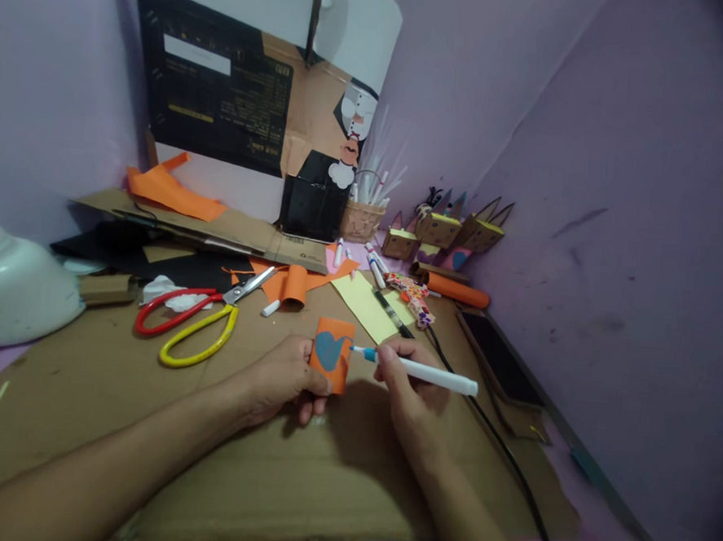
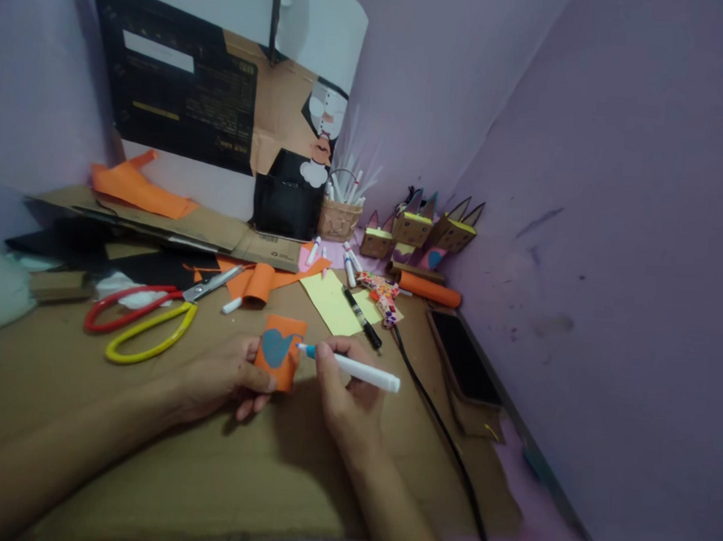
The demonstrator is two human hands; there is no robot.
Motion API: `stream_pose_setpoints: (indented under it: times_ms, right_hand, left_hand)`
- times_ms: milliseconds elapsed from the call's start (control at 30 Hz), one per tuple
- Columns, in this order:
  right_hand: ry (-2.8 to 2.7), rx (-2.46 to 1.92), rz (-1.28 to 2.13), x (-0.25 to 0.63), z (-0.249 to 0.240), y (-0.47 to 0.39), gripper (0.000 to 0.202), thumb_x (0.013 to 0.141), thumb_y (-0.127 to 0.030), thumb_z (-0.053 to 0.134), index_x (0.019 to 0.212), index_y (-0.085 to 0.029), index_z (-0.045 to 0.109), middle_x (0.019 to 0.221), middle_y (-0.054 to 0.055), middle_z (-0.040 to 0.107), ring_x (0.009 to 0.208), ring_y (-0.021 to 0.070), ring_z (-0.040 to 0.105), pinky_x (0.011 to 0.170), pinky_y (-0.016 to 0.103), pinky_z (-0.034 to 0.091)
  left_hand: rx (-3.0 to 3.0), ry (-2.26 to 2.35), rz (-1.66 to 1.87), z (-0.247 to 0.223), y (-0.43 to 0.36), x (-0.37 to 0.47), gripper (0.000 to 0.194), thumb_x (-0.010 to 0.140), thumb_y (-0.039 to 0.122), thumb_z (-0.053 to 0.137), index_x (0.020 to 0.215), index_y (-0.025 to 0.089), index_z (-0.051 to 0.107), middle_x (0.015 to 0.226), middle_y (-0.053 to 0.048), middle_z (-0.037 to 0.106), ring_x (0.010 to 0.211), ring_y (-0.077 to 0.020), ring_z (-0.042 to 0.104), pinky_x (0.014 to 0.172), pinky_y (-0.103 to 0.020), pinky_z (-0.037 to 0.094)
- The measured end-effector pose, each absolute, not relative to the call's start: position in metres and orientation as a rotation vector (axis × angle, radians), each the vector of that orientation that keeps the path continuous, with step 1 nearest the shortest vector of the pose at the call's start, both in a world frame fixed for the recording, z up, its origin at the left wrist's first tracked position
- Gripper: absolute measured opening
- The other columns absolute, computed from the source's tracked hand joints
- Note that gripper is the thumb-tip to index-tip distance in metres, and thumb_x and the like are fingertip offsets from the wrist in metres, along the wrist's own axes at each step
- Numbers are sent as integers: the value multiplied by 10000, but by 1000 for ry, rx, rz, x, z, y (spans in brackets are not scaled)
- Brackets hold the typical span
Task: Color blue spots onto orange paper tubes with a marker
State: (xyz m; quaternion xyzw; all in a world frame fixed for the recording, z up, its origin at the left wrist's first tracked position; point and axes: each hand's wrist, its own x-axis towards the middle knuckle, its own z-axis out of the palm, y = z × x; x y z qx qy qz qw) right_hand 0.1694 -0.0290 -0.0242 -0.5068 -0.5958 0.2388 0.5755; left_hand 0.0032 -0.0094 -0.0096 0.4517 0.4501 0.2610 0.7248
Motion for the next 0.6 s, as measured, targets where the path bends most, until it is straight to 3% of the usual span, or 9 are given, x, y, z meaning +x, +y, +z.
stream_pose_setpoints:
  times_ms: [333,600]
  right_hand:
    - [-1435,-1181,589,169,-33,-23,227,869,-397,570,790,-193,632,682,11,630,620,148,580,530,236,429]
    - [-1453,-1170,597,168,-30,-24,210,862,-380,573,785,-193,630,658,5,617,603,145,577,518,235,429]
  left_hand:
    - [1020,992,568,-10,-10,3,124,541,168,588,643,160,518,391,32,543,280,-68,410,301,-160,334]
    - [1018,1008,553,-7,-11,3,123,550,150,580,667,148,544,389,29,543,282,-70,414,305,-163,337]
